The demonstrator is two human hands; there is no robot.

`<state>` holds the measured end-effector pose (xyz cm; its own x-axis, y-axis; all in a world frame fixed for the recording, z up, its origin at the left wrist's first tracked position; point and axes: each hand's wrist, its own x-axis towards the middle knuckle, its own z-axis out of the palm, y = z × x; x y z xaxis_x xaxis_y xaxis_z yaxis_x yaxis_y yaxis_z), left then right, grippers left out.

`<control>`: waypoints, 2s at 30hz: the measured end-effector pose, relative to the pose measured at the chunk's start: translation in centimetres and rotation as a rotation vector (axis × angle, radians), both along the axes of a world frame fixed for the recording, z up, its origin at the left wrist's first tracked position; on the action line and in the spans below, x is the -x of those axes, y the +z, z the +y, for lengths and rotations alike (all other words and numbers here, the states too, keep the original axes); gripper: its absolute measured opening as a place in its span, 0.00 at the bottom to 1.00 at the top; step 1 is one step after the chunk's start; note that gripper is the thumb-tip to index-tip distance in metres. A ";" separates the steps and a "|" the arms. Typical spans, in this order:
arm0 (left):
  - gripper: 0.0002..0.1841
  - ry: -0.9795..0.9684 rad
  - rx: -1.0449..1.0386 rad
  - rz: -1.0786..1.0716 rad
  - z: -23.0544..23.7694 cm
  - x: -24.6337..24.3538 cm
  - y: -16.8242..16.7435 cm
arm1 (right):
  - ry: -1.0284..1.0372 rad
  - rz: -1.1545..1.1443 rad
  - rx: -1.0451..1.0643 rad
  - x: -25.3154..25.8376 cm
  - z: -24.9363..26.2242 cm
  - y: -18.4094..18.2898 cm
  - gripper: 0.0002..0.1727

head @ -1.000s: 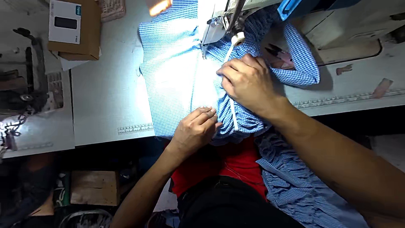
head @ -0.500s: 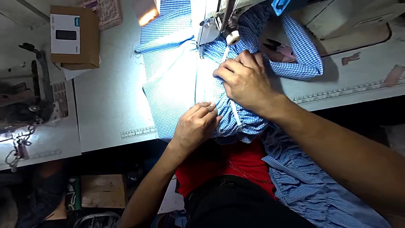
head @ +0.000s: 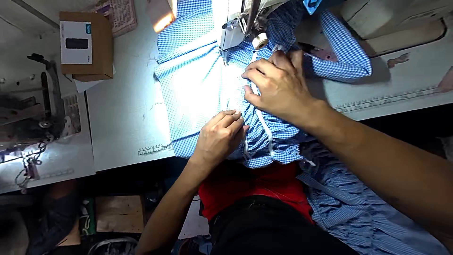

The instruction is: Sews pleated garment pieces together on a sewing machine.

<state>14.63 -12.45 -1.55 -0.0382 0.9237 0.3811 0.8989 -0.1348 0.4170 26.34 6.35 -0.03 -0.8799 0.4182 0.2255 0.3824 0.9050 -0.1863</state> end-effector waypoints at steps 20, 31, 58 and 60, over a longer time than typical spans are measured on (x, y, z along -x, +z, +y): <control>0.12 0.005 0.016 -0.029 0.6 0.6 -0.1 | 0.062 0.035 -0.016 0.2 0.0 0.2 0.18; 0.12 0.017 0.022 -0.022 0.9 0.7 -0.1 | 0.090 0.088 -0.004 0.5 0.5 -1.0 0.15; 0.25 -0.180 0.245 0.126 2.0 9.1 -0.9 | -0.029 0.126 0.222 0.5 -1.6 -0.3 0.17; 0.23 -0.266 0.132 0.217 2.4 15.1 -0.9 | -0.008 0.094 0.222 -0.1 -1.0 -0.2 0.16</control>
<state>-0.42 -10.08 -2.50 0.2789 0.9321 0.2309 0.9089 -0.3339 0.2500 26.41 5.34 -0.20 -0.8557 0.4740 0.2078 0.3614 0.8346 -0.4156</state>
